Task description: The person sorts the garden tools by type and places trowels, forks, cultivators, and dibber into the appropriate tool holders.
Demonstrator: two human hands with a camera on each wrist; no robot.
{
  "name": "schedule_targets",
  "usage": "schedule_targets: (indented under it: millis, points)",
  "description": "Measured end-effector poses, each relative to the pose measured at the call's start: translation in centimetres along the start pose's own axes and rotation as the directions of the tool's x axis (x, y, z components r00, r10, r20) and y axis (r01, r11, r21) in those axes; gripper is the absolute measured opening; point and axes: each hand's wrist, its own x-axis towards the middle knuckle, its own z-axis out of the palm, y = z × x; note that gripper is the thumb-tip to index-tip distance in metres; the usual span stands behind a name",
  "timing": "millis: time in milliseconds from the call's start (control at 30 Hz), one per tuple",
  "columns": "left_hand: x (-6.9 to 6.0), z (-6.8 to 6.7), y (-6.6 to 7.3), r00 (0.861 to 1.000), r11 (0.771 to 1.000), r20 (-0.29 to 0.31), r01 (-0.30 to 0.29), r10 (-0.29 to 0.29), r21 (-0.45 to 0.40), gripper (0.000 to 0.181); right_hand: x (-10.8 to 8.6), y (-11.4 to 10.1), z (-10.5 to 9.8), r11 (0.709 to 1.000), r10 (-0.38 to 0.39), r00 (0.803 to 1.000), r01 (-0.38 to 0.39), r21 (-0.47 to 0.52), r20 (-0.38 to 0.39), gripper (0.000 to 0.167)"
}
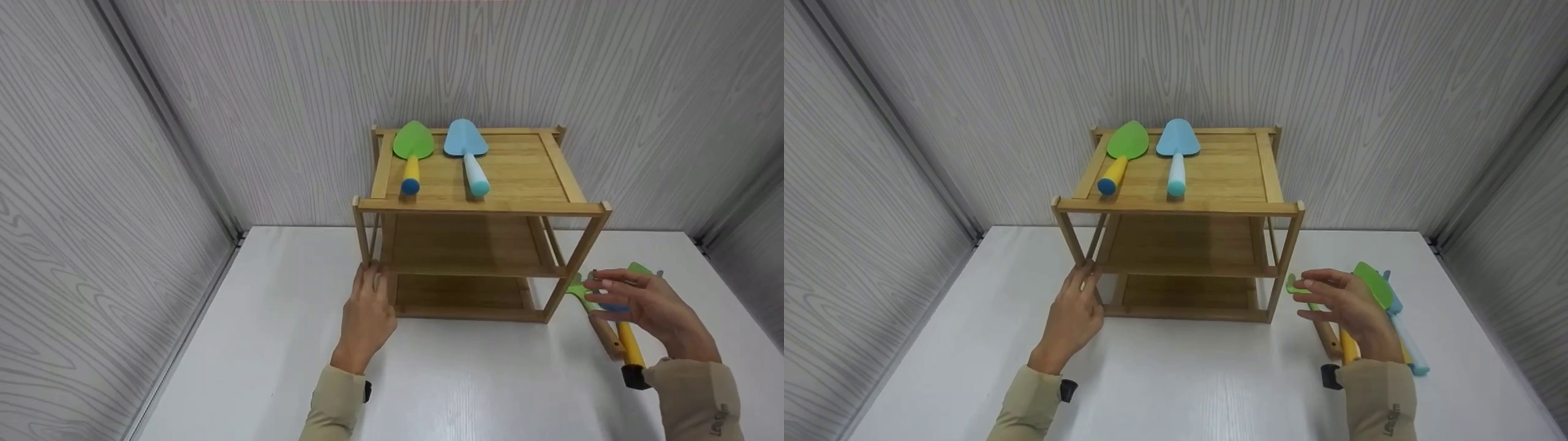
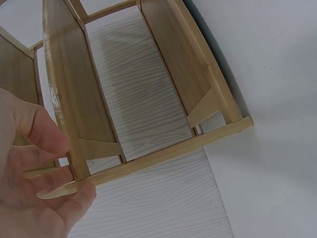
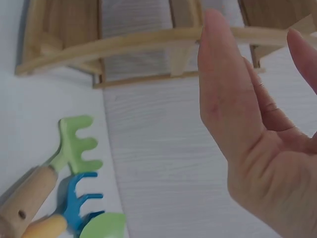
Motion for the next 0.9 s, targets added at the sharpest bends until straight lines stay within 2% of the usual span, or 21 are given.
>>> schedule_targets:
  millis: [133,300,567,667,800,900]
  points:
    - [-0.1,-0.1,-0.1,1.0,1.0,-0.004,0.004,-0.004,0.003,0.052,-0.3,0.6,-1.1,0.998,0.058,0.996,-0.056,0.025,-0.074,0.028]
    - [0.0,-0.1,-0.1,1.0,1.0,-0.016,-0.011,0.011,-0.013,0.053,-0.9,1.1,-2.3,0.992,0.124,0.977,-0.126,0.004,-0.171,0.022]
    - [-0.3,-0.1,-0.1,1.0,1.0,0.012,0.016,-0.016,0.002,0.053,-1.8,1.8,-4.0,0.986,0.167,0.961,-0.166,0.023,-0.22,0.019]
    - [-0.2,0.0,-0.1,1.0,1.0,0.004,0.005,-0.005,0.009,0.05,-2.1,1.8,-4.7,0.983,0.184,0.953,-0.184,0.02,-0.241,0.018]
    - [0.1,0.2,-0.1,1.0,1.0,-0.006,-0.007,0.007,0.011,0.051,-2.4,1.5,-5.9,0.974,0.218,0.938,-0.228,-0.008,-0.27,0.019]
    - [0.1,0.2,0.0,1.0,1.0,-0.011,0.0,0.0,0.01,0.054,-2.6,1.2,-6.7,0.957,0.261,0.918,-0.288,-0.049,-0.299,0.016]
